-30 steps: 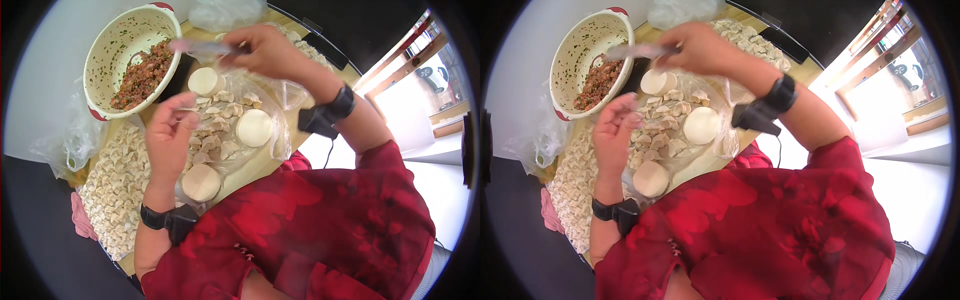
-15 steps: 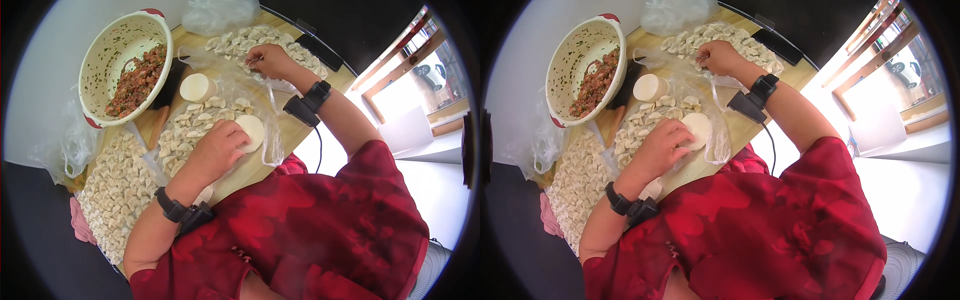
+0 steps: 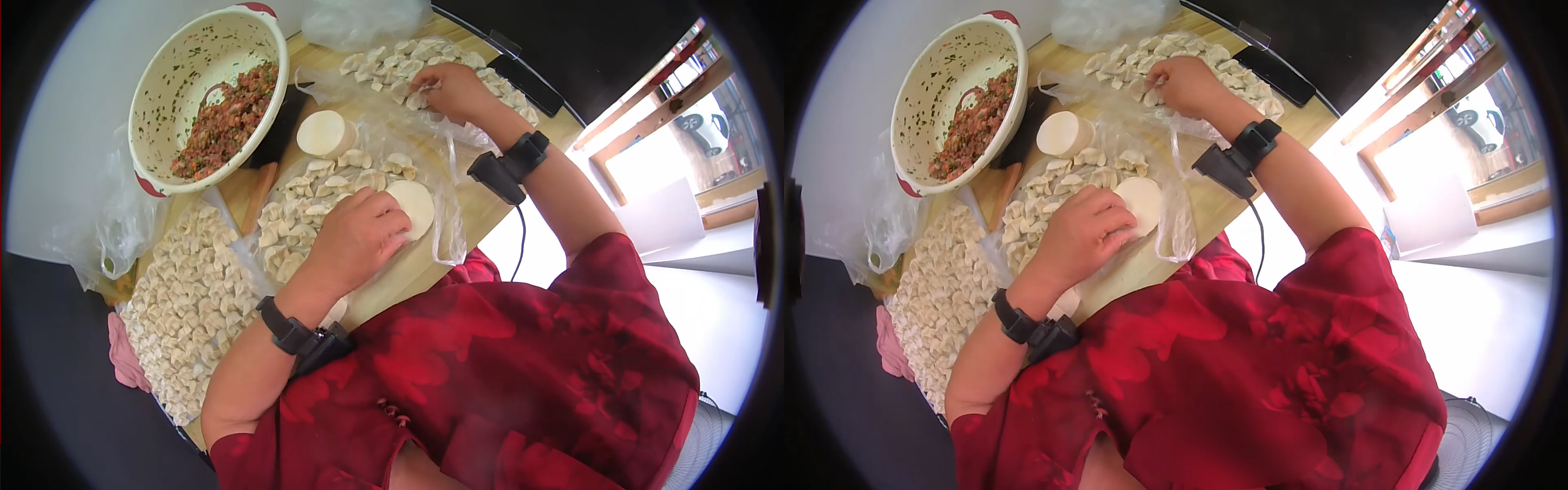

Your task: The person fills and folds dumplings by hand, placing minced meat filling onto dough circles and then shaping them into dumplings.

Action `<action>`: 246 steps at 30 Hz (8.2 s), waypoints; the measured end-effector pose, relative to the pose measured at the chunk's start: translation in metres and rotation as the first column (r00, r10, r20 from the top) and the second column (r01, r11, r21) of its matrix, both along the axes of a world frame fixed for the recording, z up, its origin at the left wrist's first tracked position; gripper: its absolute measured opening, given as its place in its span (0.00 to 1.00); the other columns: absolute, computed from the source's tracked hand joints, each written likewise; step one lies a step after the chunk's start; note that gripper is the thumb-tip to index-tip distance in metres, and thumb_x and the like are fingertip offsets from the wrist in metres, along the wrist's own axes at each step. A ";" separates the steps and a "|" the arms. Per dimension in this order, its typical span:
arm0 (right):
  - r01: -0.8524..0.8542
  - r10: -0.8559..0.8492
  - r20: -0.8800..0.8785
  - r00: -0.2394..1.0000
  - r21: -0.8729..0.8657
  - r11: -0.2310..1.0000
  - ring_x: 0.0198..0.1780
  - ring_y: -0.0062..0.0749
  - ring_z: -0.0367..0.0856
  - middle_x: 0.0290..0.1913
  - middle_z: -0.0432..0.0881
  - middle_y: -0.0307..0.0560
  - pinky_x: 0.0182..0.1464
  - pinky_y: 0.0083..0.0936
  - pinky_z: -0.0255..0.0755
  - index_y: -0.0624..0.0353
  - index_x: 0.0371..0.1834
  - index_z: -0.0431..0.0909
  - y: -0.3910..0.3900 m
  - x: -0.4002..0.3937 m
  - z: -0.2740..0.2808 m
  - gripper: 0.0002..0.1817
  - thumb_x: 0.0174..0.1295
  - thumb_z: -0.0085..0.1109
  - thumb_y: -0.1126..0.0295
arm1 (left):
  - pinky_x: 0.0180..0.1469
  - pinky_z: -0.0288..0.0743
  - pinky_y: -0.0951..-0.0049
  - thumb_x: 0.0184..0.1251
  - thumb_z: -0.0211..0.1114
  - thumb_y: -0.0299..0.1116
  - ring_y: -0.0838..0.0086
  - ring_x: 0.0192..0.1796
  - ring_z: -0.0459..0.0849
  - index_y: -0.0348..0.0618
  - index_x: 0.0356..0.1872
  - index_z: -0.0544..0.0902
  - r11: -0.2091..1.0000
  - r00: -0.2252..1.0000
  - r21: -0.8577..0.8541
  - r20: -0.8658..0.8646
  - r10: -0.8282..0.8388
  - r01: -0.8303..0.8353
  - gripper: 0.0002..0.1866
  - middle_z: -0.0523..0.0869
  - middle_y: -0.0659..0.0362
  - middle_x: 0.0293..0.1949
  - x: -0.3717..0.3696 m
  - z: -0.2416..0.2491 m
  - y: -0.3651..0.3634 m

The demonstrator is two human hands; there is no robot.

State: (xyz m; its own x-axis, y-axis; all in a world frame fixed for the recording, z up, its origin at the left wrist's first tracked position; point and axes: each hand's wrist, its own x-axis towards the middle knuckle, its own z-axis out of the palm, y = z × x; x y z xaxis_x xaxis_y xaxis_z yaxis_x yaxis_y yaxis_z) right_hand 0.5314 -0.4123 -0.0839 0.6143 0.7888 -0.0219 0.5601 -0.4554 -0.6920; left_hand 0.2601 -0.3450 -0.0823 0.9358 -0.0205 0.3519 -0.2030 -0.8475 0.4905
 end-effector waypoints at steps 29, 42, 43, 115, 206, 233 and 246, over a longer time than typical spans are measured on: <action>-0.168 0.268 -0.574 0.774 0.223 0.960 0.22 0.09 0.66 0.22 0.74 0.29 0.23 0.13 0.58 0.58 0.33 0.80 -0.032 -0.136 0.018 0.07 0.59 0.65 0.67 | 0.36 0.77 0.80 0.62 0.65 0.27 0.82 0.31 0.82 0.37 0.37 0.82 0.326 0.922 -0.868 -0.309 0.232 -0.373 0.06 0.85 0.61 0.32 -0.023 0.005 0.023; -0.074 0.216 -0.678 0.703 0.233 0.970 0.18 0.11 0.64 0.21 0.73 0.31 0.20 0.14 0.56 0.62 0.35 0.79 -0.055 -0.138 0.006 0.08 0.58 0.66 0.70 | 0.35 0.76 0.82 0.62 0.63 0.25 0.84 0.31 0.81 0.36 0.34 0.79 0.588 0.935 -0.727 -0.261 0.241 -0.354 0.03 0.83 0.63 0.30 -0.016 -0.002 0.006; -0.071 0.213 -0.680 0.701 0.231 0.970 0.18 0.11 0.64 0.21 0.73 0.31 0.20 0.14 0.56 0.62 0.35 0.79 -0.056 -0.138 0.007 0.08 0.58 0.66 0.70 | 0.37 0.77 0.82 0.64 0.63 0.25 0.86 0.32 0.80 0.37 0.34 0.78 0.690 0.936 -0.632 -0.248 0.250 -0.352 0.03 0.82 0.64 0.30 -0.016 0.000 0.005; -0.003 0.214 -0.615 0.759 0.325 0.946 0.20 0.13 0.68 0.24 0.78 0.36 0.22 0.15 0.63 0.63 0.34 0.81 -0.059 -0.149 0.023 0.08 0.57 0.66 0.69 | 0.44 0.81 0.76 0.65 0.65 0.28 0.76 0.38 0.84 0.35 0.42 0.80 0.067 0.927 -0.942 -0.307 0.214 -0.327 0.08 0.85 0.58 0.37 -0.026 0.011 -0.009; -0.198 0.430 -0.806 0.407 0.382 0.903 0.18 0.09 0.59 0.23 0.70 0.28 0.19 0.14 0.48 0.55 0.38 0.75 -0.040 -0.150 0.000 0.11 0.58 0.68 0.67 | 0.62 0.76 0.62 0.74 0.53 0.36 0.64 0.59 0.79 0.37 0.60 0.69 -0.289 0.924 -0.957 -0.122 0.363 -0.013 0.19 0.78 0.48 0.58 -0.070 0.028 0.046; -0.617 0.516 0.425 0.744 0.142 0.774 0.31 0.43 0.79 0.30 0.82 0.51 0.36 0.32 0.72 0.58 0.41 0.83 0.102 -0.125 0.099 0.10 0.60 0.59 0.67 | 0.62 0.75 0.59 0.77 0.43 0.29 0.60 0.60 0.77 0.26 0.60 0.66 -0.412 0.779 -0.911 -0.233 0.583 0.036 0.18 0.76 0.44 0.58 -0.098 0.016 0.096; -0.760 0.558 0.639 0.529 0.065 0.647 0.40 0.46 0.82 0.37 0.84 0.47 0.43 0.39 0.75 0.49 0.38 0.86 0.223 -0.143 0.048 0.09 0.56 0.57 0.69 | 0.64 0.72 0.57 0.76 0.38 0.28 0.58 0.61 0.76 0.27 0.63 0.63 -0.429 0.738 -0.900 -0.241 0.630 0.072 0.19 0.72 0.44 0.61 -0.090 0.006 0.129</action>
State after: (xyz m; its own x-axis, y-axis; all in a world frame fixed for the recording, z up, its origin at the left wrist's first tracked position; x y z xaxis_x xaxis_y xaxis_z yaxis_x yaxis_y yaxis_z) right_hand 0.3887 -0.1893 -0.0360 -0.2661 0.8644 0.4266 0.9035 0.3779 -0.2022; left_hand 0.1697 -0.2164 -0.0766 0.4530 0.8264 -0.3346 -0.5399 0.5529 0.6346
